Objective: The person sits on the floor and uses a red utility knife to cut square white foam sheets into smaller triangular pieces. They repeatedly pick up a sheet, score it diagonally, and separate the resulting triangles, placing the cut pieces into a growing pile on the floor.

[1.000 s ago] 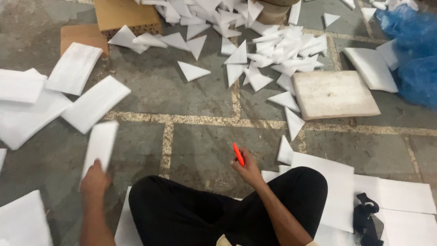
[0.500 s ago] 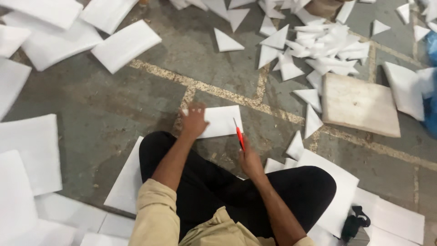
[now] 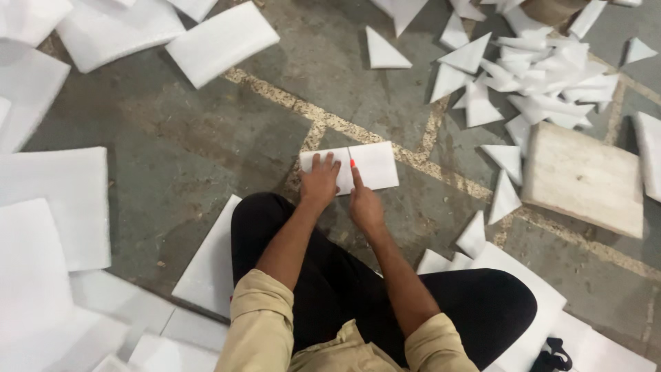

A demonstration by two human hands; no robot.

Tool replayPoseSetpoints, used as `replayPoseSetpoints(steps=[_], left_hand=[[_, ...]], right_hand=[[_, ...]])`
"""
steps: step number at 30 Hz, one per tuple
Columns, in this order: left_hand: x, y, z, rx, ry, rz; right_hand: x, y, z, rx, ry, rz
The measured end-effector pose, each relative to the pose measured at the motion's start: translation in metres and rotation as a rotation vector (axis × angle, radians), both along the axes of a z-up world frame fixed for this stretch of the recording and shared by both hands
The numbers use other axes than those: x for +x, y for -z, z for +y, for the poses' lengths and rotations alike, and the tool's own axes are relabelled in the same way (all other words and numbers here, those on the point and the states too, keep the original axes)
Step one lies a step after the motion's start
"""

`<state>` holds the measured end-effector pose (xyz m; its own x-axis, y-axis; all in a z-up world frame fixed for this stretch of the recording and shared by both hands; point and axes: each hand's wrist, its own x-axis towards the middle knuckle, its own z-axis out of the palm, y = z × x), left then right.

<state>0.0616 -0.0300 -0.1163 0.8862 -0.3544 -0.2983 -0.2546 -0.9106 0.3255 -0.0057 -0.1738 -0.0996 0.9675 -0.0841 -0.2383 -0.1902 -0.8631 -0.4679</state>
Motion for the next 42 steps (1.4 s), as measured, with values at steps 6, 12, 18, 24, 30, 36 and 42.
replayPoseSetpoints(steps=[6, 12, 18, 24, 30, 36, 42], left_hand=[[0.003, 0.017, -0.004, 0.005, -0.024, -0.063], [0.006, 0.011, -0.003, -0.003, -0.03, -0.04], [0.003, 0.017, -0.004, -0.003, -0.035, -0.04], [0.015, -0.009, -0.001, 0.055, -0.08, 0.063], [-0.001, 0.0, -0.006, 0.066, -0.076, 0.098], [-0.024, 0.026, -0.014, -0.078, -0.124, 0.139], [-0.02, 0.028, -0.015, -0.026, -0.088, 0.048]], right_hand=[[0.02, 0.007, 0.004, -0.037, 0.013, 0.093], [0.025, 0.007, 0.001, 0.041, 0.014, 0.007], [0.035, 0.01, -0.006, -0.019, -0.007, 0.105], [-0.104, -0.012, -0.021, -0.059, -0.064, 0.073], [-0.124, -0.044, -0.011, 0.019, 0.029, 0.03], [-0.047, -0.021, -0.002, 0.019, 0.035, -0.045], [0.006, -0.002, -0.001, -0.042, -0.031, 0.037]])
